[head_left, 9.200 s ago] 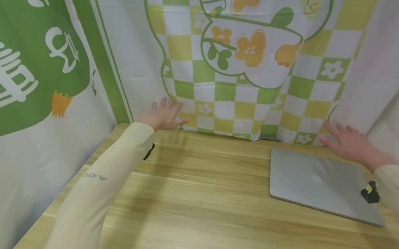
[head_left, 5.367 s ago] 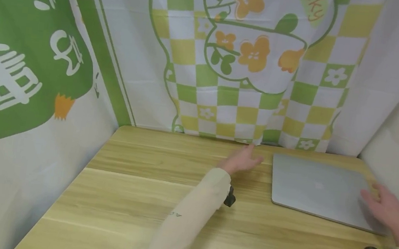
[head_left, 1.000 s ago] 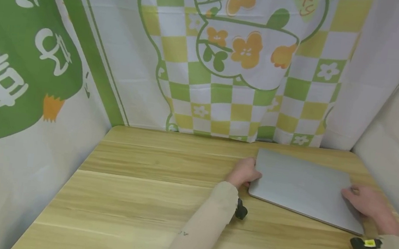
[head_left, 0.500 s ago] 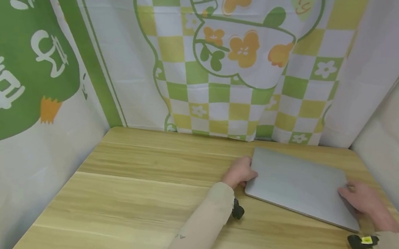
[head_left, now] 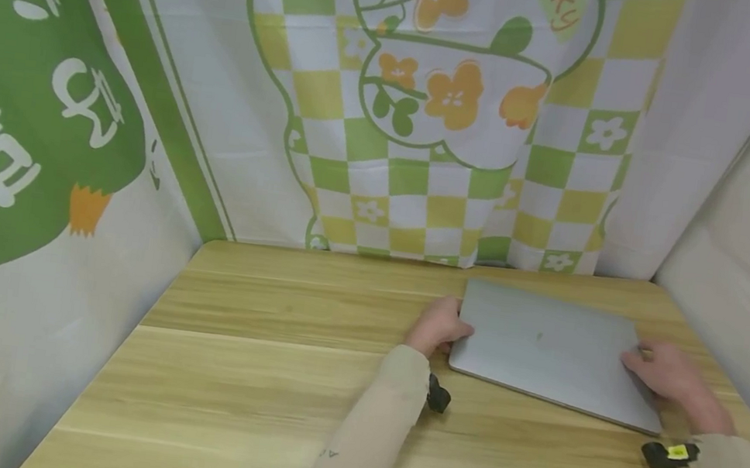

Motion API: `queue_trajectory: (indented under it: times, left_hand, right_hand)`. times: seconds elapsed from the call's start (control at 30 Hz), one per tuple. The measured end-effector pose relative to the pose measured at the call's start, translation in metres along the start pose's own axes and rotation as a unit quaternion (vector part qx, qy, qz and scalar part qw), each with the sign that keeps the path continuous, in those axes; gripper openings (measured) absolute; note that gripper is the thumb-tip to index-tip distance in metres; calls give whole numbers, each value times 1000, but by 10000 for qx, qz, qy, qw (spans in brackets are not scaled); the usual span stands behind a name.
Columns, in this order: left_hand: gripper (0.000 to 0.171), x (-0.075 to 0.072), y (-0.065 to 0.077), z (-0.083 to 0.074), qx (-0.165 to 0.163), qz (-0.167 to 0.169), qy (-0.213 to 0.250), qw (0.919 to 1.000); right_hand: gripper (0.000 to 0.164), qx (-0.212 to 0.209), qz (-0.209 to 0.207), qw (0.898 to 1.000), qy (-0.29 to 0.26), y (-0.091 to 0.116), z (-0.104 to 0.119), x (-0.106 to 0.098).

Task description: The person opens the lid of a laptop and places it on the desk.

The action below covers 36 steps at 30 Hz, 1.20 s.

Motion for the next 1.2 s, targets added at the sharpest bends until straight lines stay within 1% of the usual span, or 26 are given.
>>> queue_trajectory:
  times: [0.13,0.17,0.33,0.5,0.63,0.77,0.87,1.0,1.2]
  left_hand:
    - [17,-2,2,0,5,-63,-69,10000]
    - [17,-3,2,0,2,-80,-100,9999]
    - [18,-7,4,2,-38,-128,-236,9996]
    - [18,-9,5,3,-1,-109,-388,9992]
    - [14,-11,5,4,48,-78,-473,9988]
    - [12,-12,4,5,63,-10,-438,9990]
    - [12,-14,5,7,-14,42,-421,9991]
    - [13,-16,6,10,-111,60,-413,9991]
    - [16,-19,9,15,-246,95,-257,9993]
  right_hand:
    - [67,128,232,9986,-448,0,1,6]
    - [68,141,244,9984,-486,0,1,7]
    - [68,78,168,9991,-390,-1,9,7]
    - [69,148,273,9985,-459,0,12,10]
    - [67,126,286,9984,-479,0,14,11]
    - [65,33,205,9992,-353,-1,16,10]
    - [66,-14,189,9993,-320,-2,17,10]
    - [69,23,304,9985,-464,-2,18,12]
    - [70,105,386,9976,-563,-1,22,15]
Point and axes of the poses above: each hand's wrist, its own y-axis away from the middle knuckle, its own x-axis out of the palm, z = x × y, the point moved 7 cm from there along -y, towards the middle knuckle, and after that the axes turned 5 degrees about y, right-handed, at the moved point
